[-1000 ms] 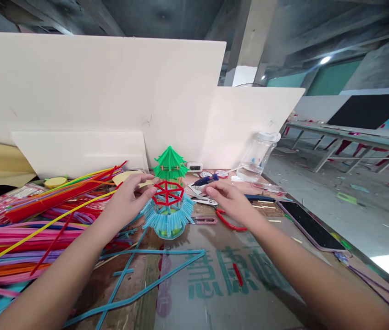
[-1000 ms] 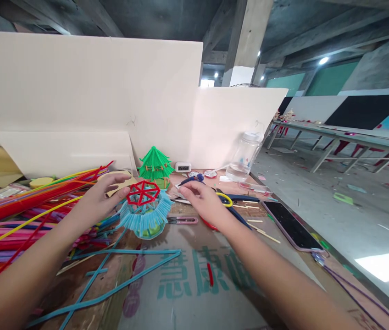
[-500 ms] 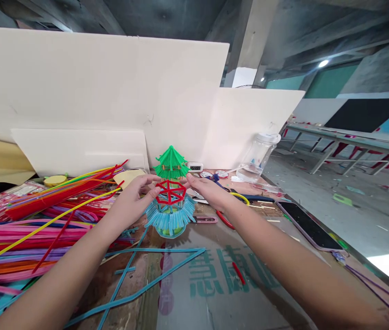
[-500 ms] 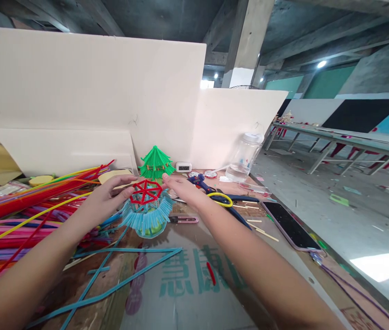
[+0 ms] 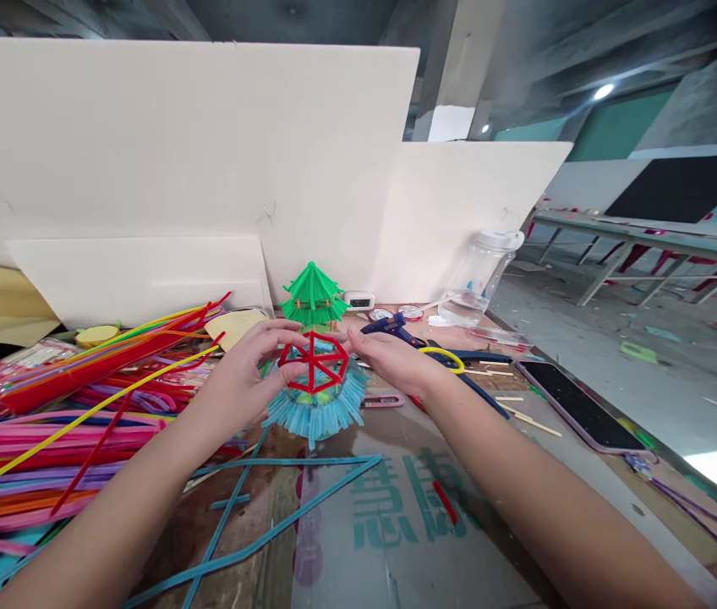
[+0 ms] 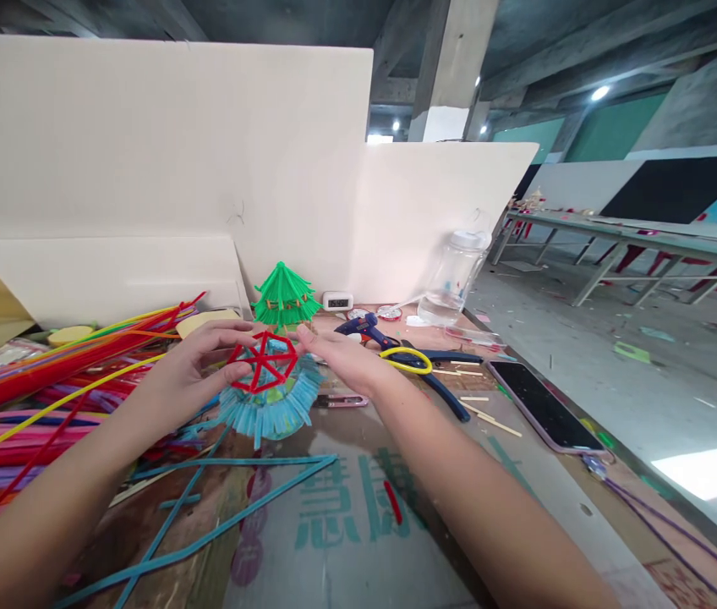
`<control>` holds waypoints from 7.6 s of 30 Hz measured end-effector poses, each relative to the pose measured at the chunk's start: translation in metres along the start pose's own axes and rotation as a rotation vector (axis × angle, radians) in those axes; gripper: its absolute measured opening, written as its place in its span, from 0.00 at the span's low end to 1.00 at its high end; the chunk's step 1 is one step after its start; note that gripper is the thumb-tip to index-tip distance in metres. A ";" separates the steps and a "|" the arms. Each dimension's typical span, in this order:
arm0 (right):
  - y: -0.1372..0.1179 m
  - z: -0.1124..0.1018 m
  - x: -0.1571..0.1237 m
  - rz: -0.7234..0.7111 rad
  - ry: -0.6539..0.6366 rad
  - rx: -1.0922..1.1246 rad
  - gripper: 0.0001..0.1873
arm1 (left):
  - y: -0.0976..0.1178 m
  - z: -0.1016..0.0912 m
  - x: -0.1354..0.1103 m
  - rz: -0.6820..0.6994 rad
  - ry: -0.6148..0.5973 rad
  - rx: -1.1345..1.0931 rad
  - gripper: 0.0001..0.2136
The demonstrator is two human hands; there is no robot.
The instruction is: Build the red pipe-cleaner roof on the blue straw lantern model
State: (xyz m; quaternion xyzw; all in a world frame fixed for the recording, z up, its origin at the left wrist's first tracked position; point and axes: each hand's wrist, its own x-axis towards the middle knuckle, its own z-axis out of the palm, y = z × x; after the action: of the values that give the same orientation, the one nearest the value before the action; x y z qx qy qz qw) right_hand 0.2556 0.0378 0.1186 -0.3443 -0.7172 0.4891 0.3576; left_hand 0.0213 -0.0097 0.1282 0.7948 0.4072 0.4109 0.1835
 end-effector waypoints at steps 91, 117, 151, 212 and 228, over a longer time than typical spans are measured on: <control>-0.030 0.004 -0.019 0.013 -0.162 -0.381 0.22 | 0.022 -0.011 -0.004 -0.156 -0.036 0.154 0.18; 0.002 -0.022 -0.013 0.092 0.336 -0.371 0.19 | -0.011 -0.009 -0.050 -0.356 -0.092 -0.084 0.41; 0.067 0.040 -0.090 -0.019 0.315 -0.243 0.16 | -0.026 0.060 -0.073 -0.377 0.090 -0.098 0.20; 0.073 0.045 -0.093 -0.104 0.329 -0.559 0.14 | 0.034 0.038 -0.082 0.230 0.193 0.521 0.18; 0.072 0.045 -0.097 -0.177 0.318 -0.708 0.13 | 0.033 0.040 -0.083 0.228 0.247 0.434 0.23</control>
State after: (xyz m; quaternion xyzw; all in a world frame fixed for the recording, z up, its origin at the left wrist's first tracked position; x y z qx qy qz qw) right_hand 0.2770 -0.0444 0.0214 -0.4546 -0.8040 0.1192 0.3641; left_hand 0.0427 -0.0940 0.0833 0.8001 0.4127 0.4260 -0.0896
